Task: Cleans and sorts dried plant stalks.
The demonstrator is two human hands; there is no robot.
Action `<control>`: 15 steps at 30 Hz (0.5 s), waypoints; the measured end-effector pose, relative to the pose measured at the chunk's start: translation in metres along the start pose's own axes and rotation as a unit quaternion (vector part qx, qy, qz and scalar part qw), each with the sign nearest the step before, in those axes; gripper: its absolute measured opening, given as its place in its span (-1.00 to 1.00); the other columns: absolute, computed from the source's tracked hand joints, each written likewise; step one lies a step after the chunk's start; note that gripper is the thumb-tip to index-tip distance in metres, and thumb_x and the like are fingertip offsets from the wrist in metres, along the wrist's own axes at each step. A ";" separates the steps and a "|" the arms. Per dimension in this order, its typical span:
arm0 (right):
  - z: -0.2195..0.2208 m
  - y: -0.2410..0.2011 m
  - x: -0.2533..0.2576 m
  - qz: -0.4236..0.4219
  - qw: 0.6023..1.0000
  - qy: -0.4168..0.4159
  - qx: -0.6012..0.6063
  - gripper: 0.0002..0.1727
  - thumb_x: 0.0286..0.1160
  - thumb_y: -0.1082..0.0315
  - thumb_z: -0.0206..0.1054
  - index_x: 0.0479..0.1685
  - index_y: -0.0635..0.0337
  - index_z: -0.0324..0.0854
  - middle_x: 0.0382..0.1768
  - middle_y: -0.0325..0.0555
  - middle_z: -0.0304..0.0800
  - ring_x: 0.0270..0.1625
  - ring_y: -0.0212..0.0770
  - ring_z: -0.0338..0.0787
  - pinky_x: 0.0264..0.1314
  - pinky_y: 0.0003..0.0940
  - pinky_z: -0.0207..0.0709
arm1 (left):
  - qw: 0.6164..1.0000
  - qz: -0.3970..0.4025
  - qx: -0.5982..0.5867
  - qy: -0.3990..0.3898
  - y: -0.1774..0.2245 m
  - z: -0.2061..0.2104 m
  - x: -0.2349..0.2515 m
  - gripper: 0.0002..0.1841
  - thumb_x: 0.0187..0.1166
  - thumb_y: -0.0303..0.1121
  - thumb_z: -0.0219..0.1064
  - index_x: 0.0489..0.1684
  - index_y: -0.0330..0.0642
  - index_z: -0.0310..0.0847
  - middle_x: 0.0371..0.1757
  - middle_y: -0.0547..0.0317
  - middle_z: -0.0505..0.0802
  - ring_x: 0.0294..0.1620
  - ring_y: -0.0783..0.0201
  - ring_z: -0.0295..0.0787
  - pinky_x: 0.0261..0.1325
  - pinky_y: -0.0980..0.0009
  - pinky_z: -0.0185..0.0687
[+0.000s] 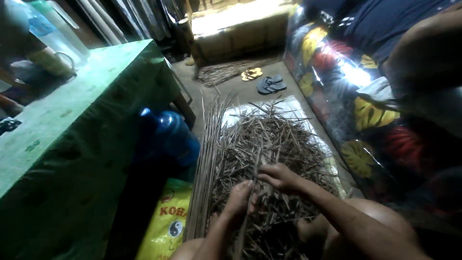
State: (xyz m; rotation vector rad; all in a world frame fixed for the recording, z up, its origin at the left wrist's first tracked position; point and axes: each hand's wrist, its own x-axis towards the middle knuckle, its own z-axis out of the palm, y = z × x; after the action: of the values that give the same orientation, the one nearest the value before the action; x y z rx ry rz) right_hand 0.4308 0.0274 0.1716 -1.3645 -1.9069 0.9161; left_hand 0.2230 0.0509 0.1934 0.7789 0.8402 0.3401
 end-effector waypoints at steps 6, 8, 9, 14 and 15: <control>-0.034 0.019 0.009 0.104 0.990 0.059 -0.080 -0.61 0.77 0.31 0.07 0.02 0.52 0.68 -0.22 0.32 0.79 -0.16 0.15 0.80 0.04 0.11 0.59 | 1.000 -0.018 0.017 -0.013 0.000 0.002 -0.007 -0.65 0.93 -0.31 -0.17 -0.21 -0.22 0.49 -0.75 0.39 0.51 -0.86 0.60 0.36 -0.78 0.72 0.33; -0.044 0.025 0.011 0.127 0.982 0.105 -0.089 -0.59 0.80 0.28 0.06 0.01 0.50 0.70 -0.23 0.28 0.79 -0.17 0.10 0.78 0.03 0.08 0.58 | 0.999 -0.016 0.020 -0.020 -0.002 0.001 -0.007 -0.65 0.92 -0.32 -0.17 -0.21 -0.23 0.50 -0.76 0.39 0.52 -0.86 0.59 0.37 -0.78 0.71 0.33; -0.045 0.026 0.011 0.130 0.977 0.139 -0.092 -0.60 0.79 0.28 0.07 -0.02 0.49 0.71 -0.26 0.26 0.78 -0.20 0.09 0.77 0.00 0.08 0.58 | 0.999 -0.016 0.020 -0.024 -0.002 0.001 -0.007 -0.64 0.92 -0.32 -0.17 -0.21 -0.24 0.51 -0.76 0.38 0.52 -0.86 0.59 0.38 -0.78 0.71 0.34; -0.057 0.032 0.013 0.214 0.949 0.231 -0.011 -0.64 0.82 0.29 0.09 0.02 0.45 0.68 -0.33 0.13 0.71 -0.32 -0.08 0.68 -0.11 -0.01 0.57 | 1.000 -0.014 0.009 -0.026 0.000 0.001 -0.010 -0.64 0.92 -0.32 -0.18 -0.22 -0.22 0.51 -0.77 0.37 0.52 -0.86 0.58 0.38 -0.79 0.70 0.34; -0.057 0.029 0.012 0.219 0.951 0.217 0.031 -0.64 0.83 0.27 0.07 0.03 0.40 0.67 -0.40 -0.05 0.64 -0.42 -0.29 0.59 -0.24 -0.25 0.55 | 1.000 -0.015 0.006 -0.024 0.001 0.001 -0.010 -0.64 0.92 -0.31 -0.17 -0.22 -0.23 0.51 -0.77 0.37 0.52 -0.87 0.58 0.39 -0.79 0.70 0.35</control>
State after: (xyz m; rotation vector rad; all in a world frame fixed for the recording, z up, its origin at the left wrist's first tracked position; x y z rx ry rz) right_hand 0.4885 0.0560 0.1818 -1.8154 -1.2607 0.7809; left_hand 0.2177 0.0458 0.2001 0.7822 0.8077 0.2895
